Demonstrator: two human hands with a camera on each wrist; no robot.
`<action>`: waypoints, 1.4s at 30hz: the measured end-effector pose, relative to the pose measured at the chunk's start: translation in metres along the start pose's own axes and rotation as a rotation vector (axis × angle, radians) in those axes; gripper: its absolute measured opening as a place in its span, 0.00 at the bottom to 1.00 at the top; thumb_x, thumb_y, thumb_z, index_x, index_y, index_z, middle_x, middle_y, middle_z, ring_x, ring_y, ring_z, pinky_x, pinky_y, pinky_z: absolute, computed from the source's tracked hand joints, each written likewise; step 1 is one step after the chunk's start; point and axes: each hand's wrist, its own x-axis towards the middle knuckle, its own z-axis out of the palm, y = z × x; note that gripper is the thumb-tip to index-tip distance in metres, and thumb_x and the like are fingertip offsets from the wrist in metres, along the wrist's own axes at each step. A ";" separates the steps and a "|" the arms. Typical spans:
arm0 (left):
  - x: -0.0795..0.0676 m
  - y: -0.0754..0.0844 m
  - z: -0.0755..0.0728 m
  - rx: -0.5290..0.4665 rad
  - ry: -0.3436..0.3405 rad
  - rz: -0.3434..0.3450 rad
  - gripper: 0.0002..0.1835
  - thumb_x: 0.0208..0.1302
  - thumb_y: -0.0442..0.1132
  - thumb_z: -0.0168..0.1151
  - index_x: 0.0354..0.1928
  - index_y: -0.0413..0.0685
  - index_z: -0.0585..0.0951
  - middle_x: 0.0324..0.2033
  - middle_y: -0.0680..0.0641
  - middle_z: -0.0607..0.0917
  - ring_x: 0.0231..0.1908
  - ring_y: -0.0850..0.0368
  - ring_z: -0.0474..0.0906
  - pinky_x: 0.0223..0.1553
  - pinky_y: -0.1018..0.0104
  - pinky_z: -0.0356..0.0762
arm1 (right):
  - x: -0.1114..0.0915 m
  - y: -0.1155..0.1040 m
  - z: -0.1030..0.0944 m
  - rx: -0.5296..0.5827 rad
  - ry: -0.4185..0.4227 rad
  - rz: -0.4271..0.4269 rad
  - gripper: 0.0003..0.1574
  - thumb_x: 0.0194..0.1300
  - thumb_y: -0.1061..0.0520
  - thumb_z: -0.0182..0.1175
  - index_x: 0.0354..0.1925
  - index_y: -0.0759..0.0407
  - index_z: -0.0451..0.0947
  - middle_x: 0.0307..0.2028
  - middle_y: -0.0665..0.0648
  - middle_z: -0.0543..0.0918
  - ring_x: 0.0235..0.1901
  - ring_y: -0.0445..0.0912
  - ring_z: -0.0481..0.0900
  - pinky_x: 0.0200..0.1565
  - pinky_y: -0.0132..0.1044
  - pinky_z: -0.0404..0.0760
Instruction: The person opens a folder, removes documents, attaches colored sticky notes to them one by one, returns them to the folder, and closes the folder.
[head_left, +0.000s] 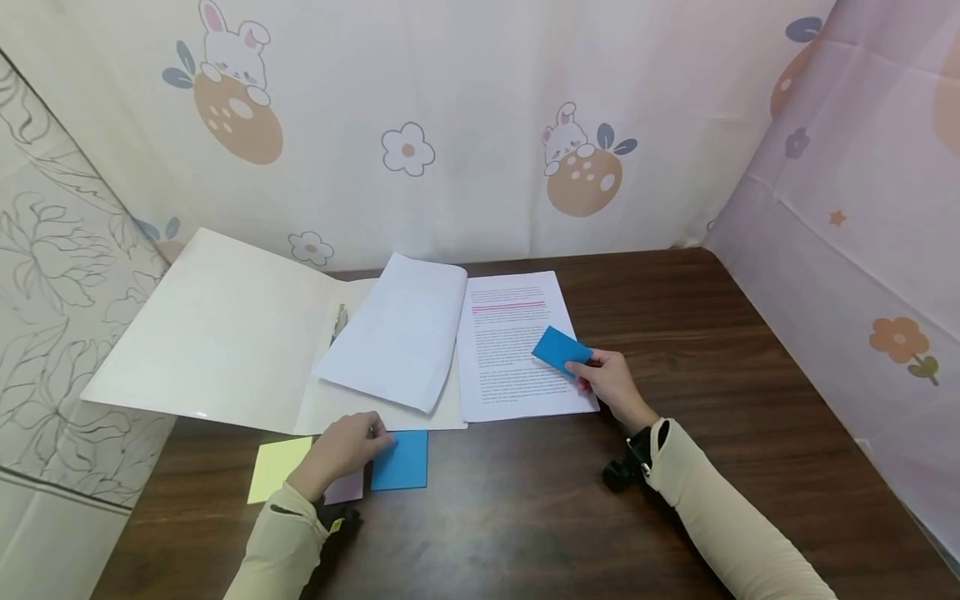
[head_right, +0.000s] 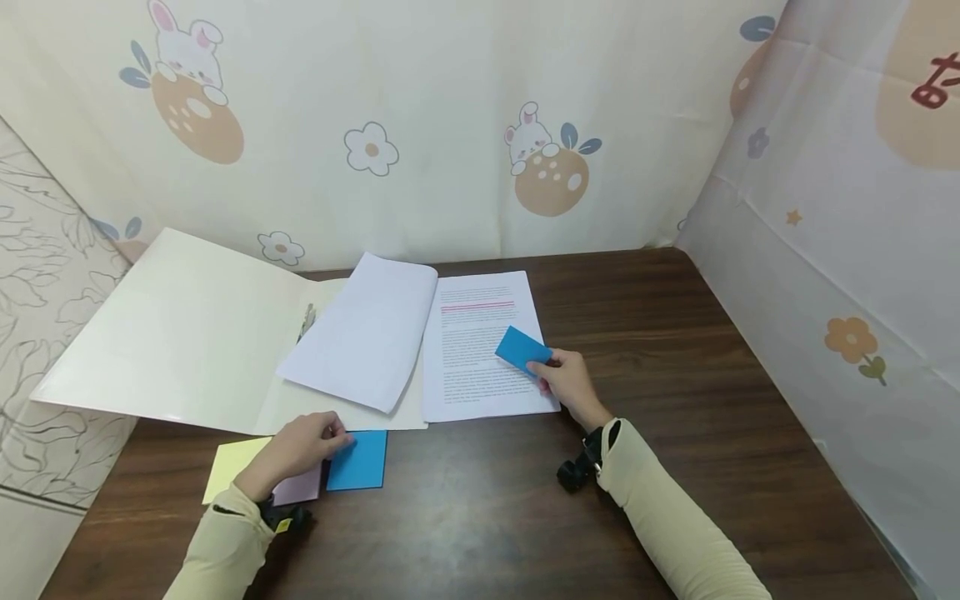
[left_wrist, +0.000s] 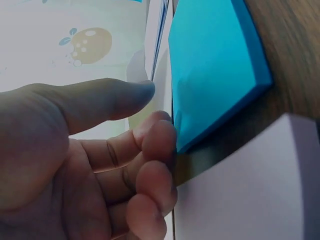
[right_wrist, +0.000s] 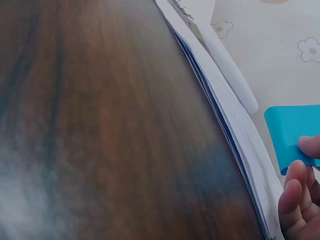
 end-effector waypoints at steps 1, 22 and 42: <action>0.000 0.000 0.000 0.000 0.001 -0.002 0.09 0.65 0.43 0.60 0.30 0.47 0.78 0.21 0.51 0.75 0.25 0.57 0.70 0.27 0.66 0.67 | 0.000 0.000 0.000 -0.001 0.001 0.000 0.16 0.66 0.55 0.62 0.34 0.70 0.78 0.15 0.50 0.74 0.20 0.44 0.72 0.26 0.33 0.71; 0.005 0.003 -0.002 -0.031 0.054 -0.003 0.11 0.67 0.47 0.60 0.36 0.46 0.80 0.26 0.49 0.82 0.26 0.57 0.73 0.27 0.65 0.73 | 0.000 0.001 0.000 -0.014 0.002 -0.028 0.17 0.66 0.55 0.62 0.37 0.72 0.79 0.15 0.51 0.74 0.20 0.44 0.72 0.27 0.33 0.72; 0.012 0.008 -0.001 -0.150 0.248 -0.018 0.12 0.67 0.45 0.60 0.39 0.43 0.82 0.22 0.48 0.80 0.23 0.57 0.70 0.24 0.67 0.68 | -0.001 0.000 0.000 -0.008 -0.016 -0.013 0.19 0.66 0.53 0.62 0.38 0.72 0.79 0.17 0.51 0.75 0.22 0.45 0.73 0.29 0.33 0.74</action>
